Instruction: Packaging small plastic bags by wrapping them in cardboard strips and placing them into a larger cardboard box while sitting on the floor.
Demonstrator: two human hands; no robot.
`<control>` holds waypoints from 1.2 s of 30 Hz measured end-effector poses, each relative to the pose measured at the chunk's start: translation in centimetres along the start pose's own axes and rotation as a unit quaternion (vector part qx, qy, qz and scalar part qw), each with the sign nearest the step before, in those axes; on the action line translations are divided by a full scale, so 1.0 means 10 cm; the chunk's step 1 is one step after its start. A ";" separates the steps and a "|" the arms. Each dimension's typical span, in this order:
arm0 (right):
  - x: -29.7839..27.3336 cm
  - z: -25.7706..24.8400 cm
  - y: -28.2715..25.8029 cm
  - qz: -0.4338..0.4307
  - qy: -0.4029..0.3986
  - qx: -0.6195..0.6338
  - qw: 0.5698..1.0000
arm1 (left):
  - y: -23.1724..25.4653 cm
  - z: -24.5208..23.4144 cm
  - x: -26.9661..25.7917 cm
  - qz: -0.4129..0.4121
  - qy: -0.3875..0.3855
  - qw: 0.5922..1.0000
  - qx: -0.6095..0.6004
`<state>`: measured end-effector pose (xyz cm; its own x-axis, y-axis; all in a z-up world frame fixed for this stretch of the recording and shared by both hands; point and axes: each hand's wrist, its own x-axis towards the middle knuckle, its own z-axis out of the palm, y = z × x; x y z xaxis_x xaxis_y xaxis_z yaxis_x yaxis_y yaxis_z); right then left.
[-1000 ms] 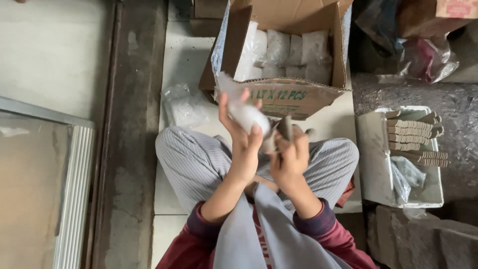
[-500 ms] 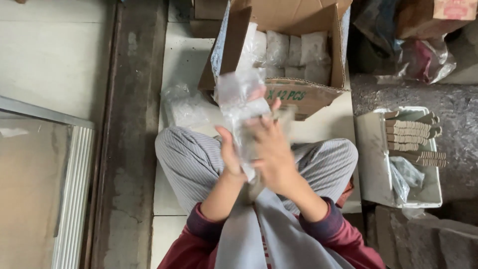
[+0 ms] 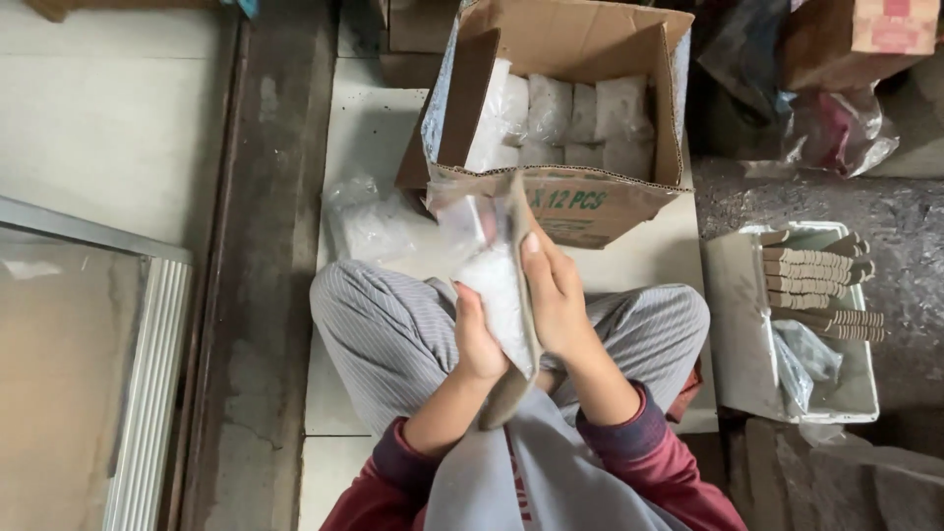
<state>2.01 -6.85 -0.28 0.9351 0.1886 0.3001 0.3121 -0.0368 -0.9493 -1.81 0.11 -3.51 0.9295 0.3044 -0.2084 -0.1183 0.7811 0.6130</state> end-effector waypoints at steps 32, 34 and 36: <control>0.39 1.97 3.23 0.212 -0.031 -0.212 0.953 | 0.54 -3.38 2.74 0.102 0.081 0.826 0.548; 0.35 2.11 3.56 0.243 -0.041 -0.248 0.937 | 0.39 -3.75 2.86 0.092 0.123 0.793 0.589; 0.28 2.19 4.14 0.264 -0.065 -0.304 0.913 | 0.24 -4.06 2.99 -0.018 0.131 0.751 0.647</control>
<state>13.83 13.66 -40.80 0.9665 0.1011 -0.2360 -0.1038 -0.6870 -0.7192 11.54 33.19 -39.25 0.8032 0.5249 -0.2815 0.5013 -0.3406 0.7954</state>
